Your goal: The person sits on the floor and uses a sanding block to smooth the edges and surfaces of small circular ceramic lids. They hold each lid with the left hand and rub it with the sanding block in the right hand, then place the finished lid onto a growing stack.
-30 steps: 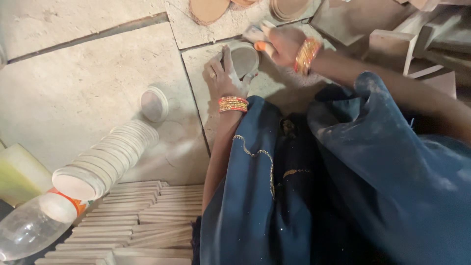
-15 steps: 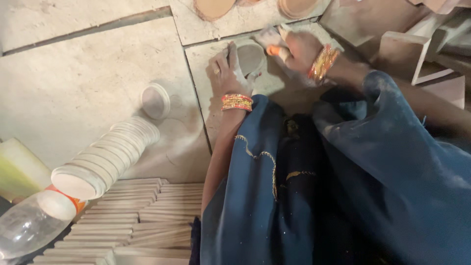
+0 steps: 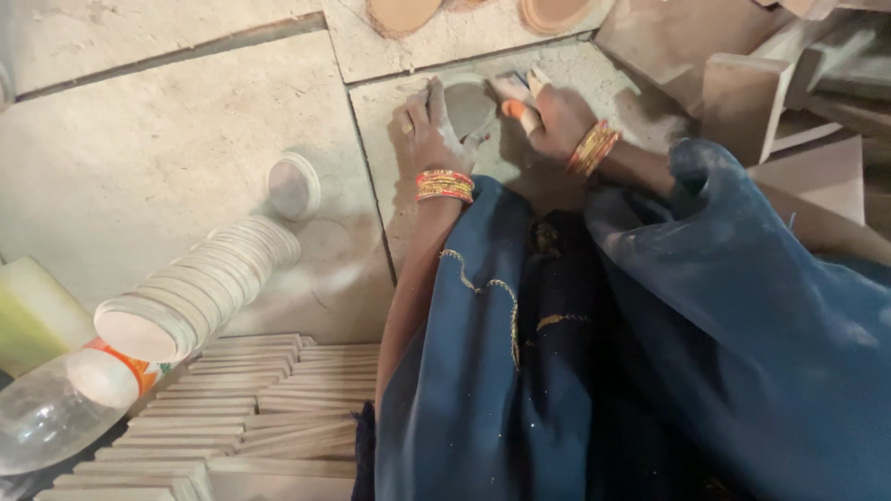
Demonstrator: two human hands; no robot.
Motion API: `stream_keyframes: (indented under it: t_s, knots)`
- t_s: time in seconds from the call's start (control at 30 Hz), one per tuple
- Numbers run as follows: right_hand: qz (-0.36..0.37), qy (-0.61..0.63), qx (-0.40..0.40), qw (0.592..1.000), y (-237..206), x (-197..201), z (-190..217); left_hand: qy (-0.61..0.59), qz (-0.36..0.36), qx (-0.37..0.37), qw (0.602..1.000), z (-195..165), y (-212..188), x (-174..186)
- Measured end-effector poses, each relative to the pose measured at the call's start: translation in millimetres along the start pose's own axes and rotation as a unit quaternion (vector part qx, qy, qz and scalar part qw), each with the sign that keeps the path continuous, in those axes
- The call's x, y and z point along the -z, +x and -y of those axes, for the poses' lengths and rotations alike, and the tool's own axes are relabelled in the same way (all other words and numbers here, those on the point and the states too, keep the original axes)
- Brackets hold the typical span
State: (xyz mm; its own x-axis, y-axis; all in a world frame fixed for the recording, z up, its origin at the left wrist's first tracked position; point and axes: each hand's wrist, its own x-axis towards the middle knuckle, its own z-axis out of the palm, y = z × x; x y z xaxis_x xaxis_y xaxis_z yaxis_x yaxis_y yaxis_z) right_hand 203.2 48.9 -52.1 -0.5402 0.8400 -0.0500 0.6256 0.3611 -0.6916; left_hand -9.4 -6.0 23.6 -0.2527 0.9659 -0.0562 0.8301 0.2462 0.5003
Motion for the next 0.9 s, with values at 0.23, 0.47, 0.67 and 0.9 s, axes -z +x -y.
stream_keyframes:
  t_s: [0.23, 0.47, 0.67, 0.9]
  knots:
    - [0.016, 0.015, 0.078, 0.997, 23, 27, 1, 0.028, 0.005, 0.003, 1.000, -2, 1, 2]
    - [0.188, -0.136, 0.135, 0.963, 118, 55, 10, 0.119, 0.026, -0.004, 0.993, -7, 4, 14]
    - [-0.096, -0.009, 0.072, 0.993, 37, 14, 21, 0.113, 0.022, -0.004, 0.993, -8, 3, 16]
    - [-0.024, -0.038, 0.000, 0.999, 28, 14, 18, 0.073, 0.015, 0.048, 0.996, -7, -1, 8]
